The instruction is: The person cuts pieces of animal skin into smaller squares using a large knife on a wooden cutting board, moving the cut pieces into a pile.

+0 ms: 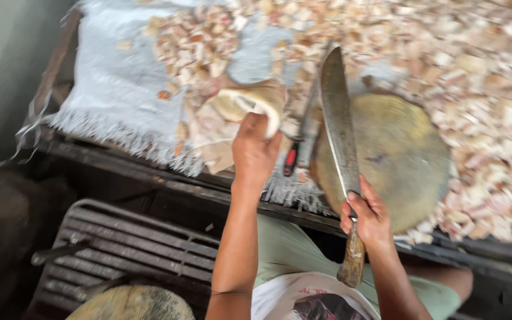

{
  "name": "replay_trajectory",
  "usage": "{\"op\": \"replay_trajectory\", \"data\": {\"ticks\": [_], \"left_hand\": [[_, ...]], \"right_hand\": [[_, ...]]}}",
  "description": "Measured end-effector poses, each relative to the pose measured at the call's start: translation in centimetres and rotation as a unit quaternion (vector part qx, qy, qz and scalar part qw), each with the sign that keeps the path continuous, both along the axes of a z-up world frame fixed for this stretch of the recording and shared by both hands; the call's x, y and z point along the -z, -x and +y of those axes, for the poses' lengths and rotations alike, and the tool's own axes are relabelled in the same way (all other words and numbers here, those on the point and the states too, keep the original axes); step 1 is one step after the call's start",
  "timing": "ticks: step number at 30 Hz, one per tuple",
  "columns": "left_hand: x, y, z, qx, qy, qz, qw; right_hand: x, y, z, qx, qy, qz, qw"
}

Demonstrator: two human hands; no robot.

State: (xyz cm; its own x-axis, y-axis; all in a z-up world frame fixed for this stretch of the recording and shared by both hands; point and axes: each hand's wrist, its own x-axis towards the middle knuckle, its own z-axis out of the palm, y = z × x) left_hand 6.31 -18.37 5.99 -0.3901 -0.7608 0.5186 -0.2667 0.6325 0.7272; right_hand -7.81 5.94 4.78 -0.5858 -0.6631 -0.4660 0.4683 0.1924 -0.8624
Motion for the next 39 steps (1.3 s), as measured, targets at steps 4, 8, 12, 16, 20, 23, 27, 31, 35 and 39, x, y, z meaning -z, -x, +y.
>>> {"op": "replay_trajectory", "data": {"ticks": [4,8,12,16,20,23,27,31,35,39], "left_hand": [[0.2,8.6,9.9,0.109,0.105,-0.264,0.953],[3.7,12.7,18.6,0.229,0.07,-0.349,0.906],[6.7,10.9,19.6,0.206,0.054,-0.287,0.934],[8.3,9.7,18.6,0.048,-0.111,-0.305,0.945],[9.5,10.4,17.1,0.045,-0.158,-0.211,0.964],[10.3,10.6,16.7,0.089,-0.249,-0.129,0.956],[10.6,10.3,18.4,0.112,-0.222,-0.151,0.957],[9.5,10.1,19.6,0.087,-0.245,-0.283,0.923],[9.1,9.4,19.1,0.15,-0.242,-0.09,0.954],[10.1,7.8,18.9,0.171,-0.261,-0.071,0.947]], "right_hand": [[-1.2,1.2,10.0,0.082,-0.01,0.165,0.983],[-0.3,1.2,18.0,0.144,-0.1,0.232,0.957],[1.4,1.2,22.4,0.146,-0.193,0.262,0.934],[2.3,0.9,24.6,0.063,-0.275,0.389,0.877],[2.5,1.4,23.9,0.008,-0.274,0.43,0.86],[2.7,1.8,22.1,-0.024,-0.195,0.546,0.814],[3.2,2.2,20.8,-0.101,-0.239,0.542,0.799],[3.0,2.5,20.5,-0.092,-0.192,0.575,0.79],[0.6,2.3,21.1,-0.055,-0.155,0.598,0.785],[-2.1,2.0,23.4,0.03,-0.074,0.653,0.753]]}}
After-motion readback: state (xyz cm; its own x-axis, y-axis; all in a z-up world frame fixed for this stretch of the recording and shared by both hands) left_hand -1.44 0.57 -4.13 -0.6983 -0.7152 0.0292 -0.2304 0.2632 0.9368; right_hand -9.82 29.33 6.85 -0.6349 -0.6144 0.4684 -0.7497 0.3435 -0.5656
